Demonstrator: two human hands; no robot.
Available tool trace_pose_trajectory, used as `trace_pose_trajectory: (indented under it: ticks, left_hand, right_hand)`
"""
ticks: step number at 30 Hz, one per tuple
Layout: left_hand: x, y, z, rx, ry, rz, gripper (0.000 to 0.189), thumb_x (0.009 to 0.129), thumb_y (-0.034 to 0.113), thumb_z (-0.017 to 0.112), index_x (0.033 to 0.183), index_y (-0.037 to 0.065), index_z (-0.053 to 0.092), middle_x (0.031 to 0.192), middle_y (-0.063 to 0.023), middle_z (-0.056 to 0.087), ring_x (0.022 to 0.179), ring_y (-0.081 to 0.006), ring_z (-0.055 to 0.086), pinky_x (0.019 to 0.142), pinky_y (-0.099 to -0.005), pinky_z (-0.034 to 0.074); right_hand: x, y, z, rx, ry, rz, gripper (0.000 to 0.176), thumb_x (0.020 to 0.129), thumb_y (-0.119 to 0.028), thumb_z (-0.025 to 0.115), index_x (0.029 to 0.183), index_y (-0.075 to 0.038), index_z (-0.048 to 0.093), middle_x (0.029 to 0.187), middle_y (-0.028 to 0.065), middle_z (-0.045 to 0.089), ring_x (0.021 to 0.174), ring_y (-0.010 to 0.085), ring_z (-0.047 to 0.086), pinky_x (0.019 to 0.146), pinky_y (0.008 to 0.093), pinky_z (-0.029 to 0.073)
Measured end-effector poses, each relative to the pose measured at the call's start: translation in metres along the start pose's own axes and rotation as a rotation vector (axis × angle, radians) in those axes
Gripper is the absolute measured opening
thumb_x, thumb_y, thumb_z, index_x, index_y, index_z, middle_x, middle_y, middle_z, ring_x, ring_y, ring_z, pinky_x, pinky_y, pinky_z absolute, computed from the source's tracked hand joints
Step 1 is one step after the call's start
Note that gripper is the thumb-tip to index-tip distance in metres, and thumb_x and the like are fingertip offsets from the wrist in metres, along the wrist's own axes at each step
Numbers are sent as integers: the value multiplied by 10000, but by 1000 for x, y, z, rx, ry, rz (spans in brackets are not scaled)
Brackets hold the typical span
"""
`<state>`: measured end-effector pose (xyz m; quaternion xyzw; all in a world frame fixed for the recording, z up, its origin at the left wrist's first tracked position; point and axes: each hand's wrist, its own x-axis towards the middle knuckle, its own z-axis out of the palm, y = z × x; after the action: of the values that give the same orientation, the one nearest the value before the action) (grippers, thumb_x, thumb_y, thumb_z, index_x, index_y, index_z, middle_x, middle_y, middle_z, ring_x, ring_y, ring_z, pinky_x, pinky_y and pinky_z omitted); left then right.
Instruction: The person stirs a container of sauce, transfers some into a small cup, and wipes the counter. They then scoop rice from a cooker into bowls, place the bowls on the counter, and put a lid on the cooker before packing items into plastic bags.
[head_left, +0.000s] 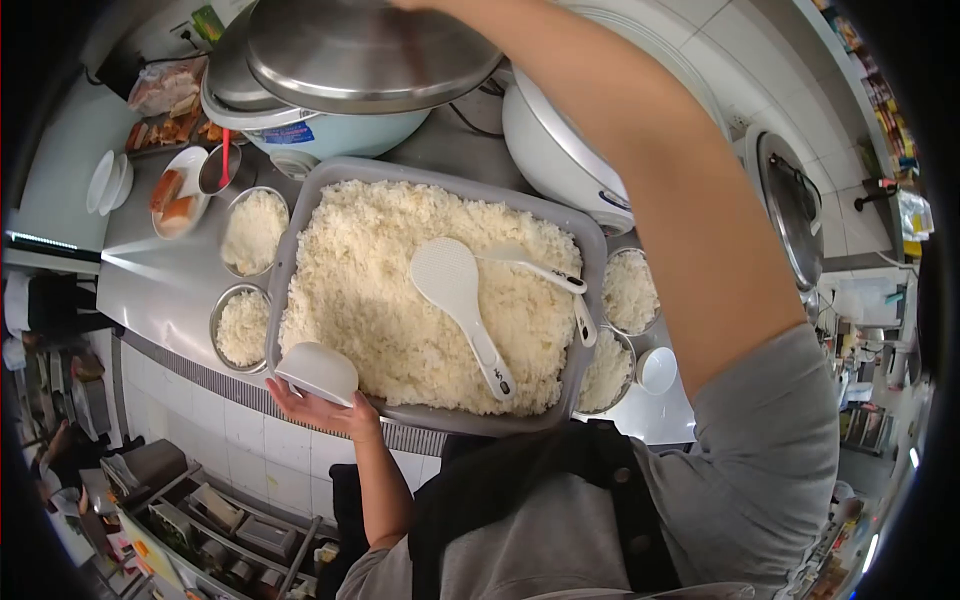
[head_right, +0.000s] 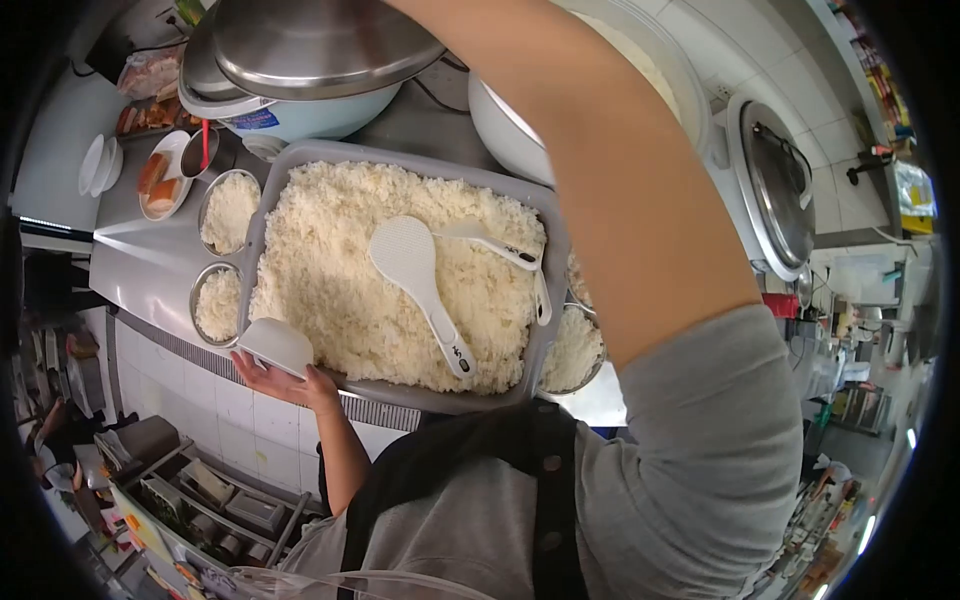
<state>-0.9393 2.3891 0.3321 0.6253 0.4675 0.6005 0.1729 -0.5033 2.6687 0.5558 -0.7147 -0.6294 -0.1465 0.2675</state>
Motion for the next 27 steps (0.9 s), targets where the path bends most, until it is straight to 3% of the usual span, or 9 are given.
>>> trace_pose_trajectory:
  ticks: [2,4,6,7,14,17,20,25,27]
  left_hand:
    - [3,0,6,-16,27,27,1274,760,732,730,1584,1,91,1606,-216,211,1463,-382,294,1175,-595,313]
    - [3,-1,7,-17,5,21,1272,761,724,741,1588,4,96,1587,-206,232,1436,-376,321,1169,-585,328]
    - [3,2,4,-36,-45,-1,1271,762,713,753,1592,5,101,1573,-196,247,1415,-370,343,1166,-579,336]
    - [4,5,3,-55,-80,-18,1271,761,707,759,1594,5,105,1567,-190,251,1406,-367,351,1165,-578,337]
    - [8,53,34,-29,-221,76,1171,800,652,750,1607,33,171,1574,-215,297,1412,-381,411,1132,-579,381]
    - [3,78,58,-223,-258,-20,1164,752,505,838,1609,53,193,1570,-225,336,1427,-375,407,1150,-565,386]
    - [-6,97,84,-380,-274,-75,1171,727,424,865,1615,69,190,1548,-227,375,1419,-363,422,1145,-545,406]
    - [-21,160,137,-611,-358,-267,1299,654,513,901,1625,84,153,1481,-192,421,1349,-340,499,1074,-496,500]
    - [-26,180,158,-702,-484,-287,1278,643,366,908,1630,94,143,1415,-176,467,1301,-324,525,1069,-464,490]
  right_hand:
    - [-55,-44,-62,122,-214,7,564,921,-207,693,1379,61,505,1494,330,425,1306,472,520,1077,490,472]
    - [-118,-60,-81,27,-692,-55,380,901,-287,692,1123,19,650,1126,269,656,1016,410,660,856,506,545]
    - [-220,-61,-81,-8,-777,-131,236,882,-164,677,990,44,699,933,248,708,905,401,709,799,508,576]
    - [-256,-61,-86,-97,-1059,-128,177,842,-94,677,937,49,719,862,234,725,825,398,724,747,494,590]
    - [-381,-45,-114,-155,-862,-292,150,745,-35,686,859,47,740,824,198,716,777,312,730,606,420,595]
    - [-356,-56,-167,-198,-846,-171,203,754,-39,690,927,55,737,862,203,715,807,313,723,735,454,596]
    - [-301,-38,-247,-290,-810,-126,286,825,-39,661,1102,-33,730,940,165,713,938,307,701,1042,550,425]
    - [-234,111,-259,-516,-334,132,350,905,-17,589,1193,-146,740,1020,84,701,1150,269,612,1121,606,257]
    - [-219,196,-229,-620,-171,178,201,914,-89,583,977,-133,768,976,88,721,1098,249,625,1087,589,292]
